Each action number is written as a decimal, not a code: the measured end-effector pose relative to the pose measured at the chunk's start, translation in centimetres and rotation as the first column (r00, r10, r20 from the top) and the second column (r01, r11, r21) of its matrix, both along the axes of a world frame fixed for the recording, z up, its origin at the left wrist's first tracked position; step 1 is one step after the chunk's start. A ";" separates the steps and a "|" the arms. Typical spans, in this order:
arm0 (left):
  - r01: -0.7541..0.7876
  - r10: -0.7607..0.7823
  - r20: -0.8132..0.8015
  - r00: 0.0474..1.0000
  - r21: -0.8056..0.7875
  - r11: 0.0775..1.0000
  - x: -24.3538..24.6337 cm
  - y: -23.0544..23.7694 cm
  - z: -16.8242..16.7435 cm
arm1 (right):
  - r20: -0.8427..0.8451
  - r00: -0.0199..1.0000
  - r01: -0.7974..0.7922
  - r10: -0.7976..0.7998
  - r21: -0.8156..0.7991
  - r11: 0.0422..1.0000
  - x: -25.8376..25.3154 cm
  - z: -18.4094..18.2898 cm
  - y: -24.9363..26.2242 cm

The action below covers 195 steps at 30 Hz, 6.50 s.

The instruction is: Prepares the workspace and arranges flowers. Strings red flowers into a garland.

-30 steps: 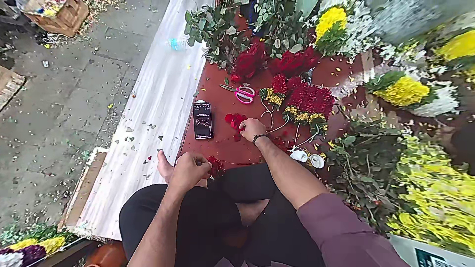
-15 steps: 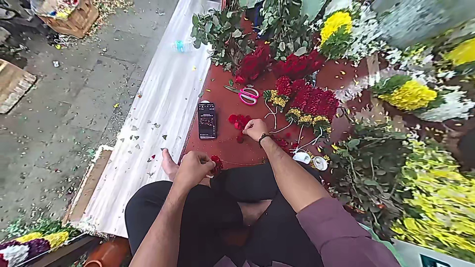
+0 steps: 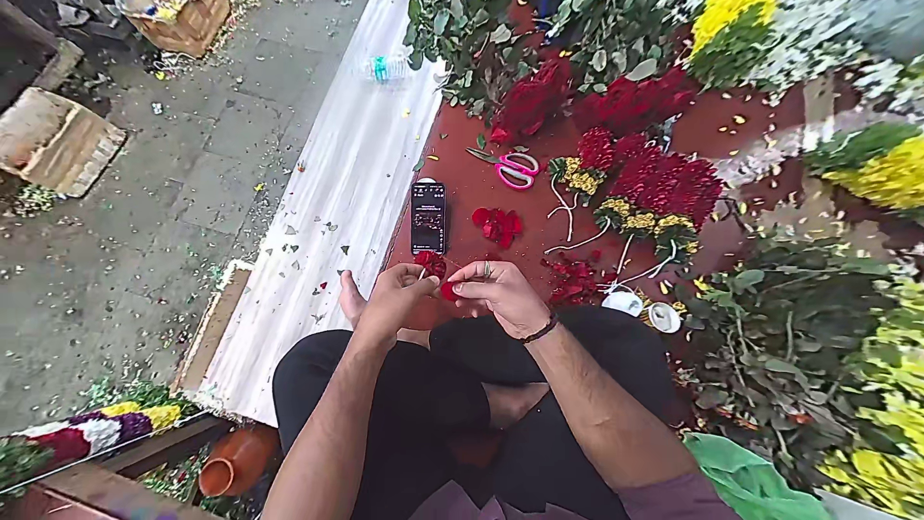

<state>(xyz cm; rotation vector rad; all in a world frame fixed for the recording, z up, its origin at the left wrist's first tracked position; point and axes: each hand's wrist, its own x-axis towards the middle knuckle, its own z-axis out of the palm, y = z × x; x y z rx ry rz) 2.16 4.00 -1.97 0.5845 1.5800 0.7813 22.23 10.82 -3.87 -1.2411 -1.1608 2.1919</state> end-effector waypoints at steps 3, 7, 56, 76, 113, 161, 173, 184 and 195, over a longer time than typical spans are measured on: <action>-0.008 0.006 0.060 0.998 0.027 1.000 0.1 0.2 -0.2 | 0.011 0.999 -0.037 0.036 0.128 0.991 -0.4 -0.4 0.2; 0.032 -0.033 0.060 0.998 0.016 0.999 0.3 0.1 -0.1 | 0.033 0.998 -0.053 0.048 0.169 0.984 -0.4 -0.7 0.0; 0.098 -0.115 -0.342 0.933 -0.066 0.993 -1.3 0.2 0.1 | 0.272 0.936 -0.328 0.224 0.437 0.838 -0.1 -4.0 1.0; 0.086 -0.058 -0.086 0.995 0.358 0.930 -0.8 0.4 1.3 | -0.272 0.877 -0.321 0.396 0.282 0.904 -0.4 -2.5 0.4; 0.352 -0.381 -0.309 0.871 -0.148 0.924 -0.8 -0.4 -0.3 | 0.384 0.909 0.188 -0.164 -0.026 0.982 4.3 -6.5 10.2; 0.016 -0.012 -0.061 0.998 0.073 0.997 0.4 0.1 0.3 | -0.104 0.943 0.319 -0.315 0.027 0.947 -1.8 -1.4 -1.7; 0.084 -0.067 -0.139 0.988 0.115 0.990 0.5 0.1 -0.2 | 0.001 0.948 0.318 -0.319 0.070 0.945 -2.5 -2.4 -2.5; 0.153 -0.125 -0.310 0.943 0.067 0.986 0.2 0.0 -0.5 | 0.095 0.991 0.064 -0.089 0.244 0.968 -1.2 -1.4 -1.0; 0.191 -0.161 -0.376 0.912 0.042 0.981 -0.2 0.1 -0.5 | 0.089 0.985 0.124 -0.147 0.222 0.967 -1.6 -2.3 -1.2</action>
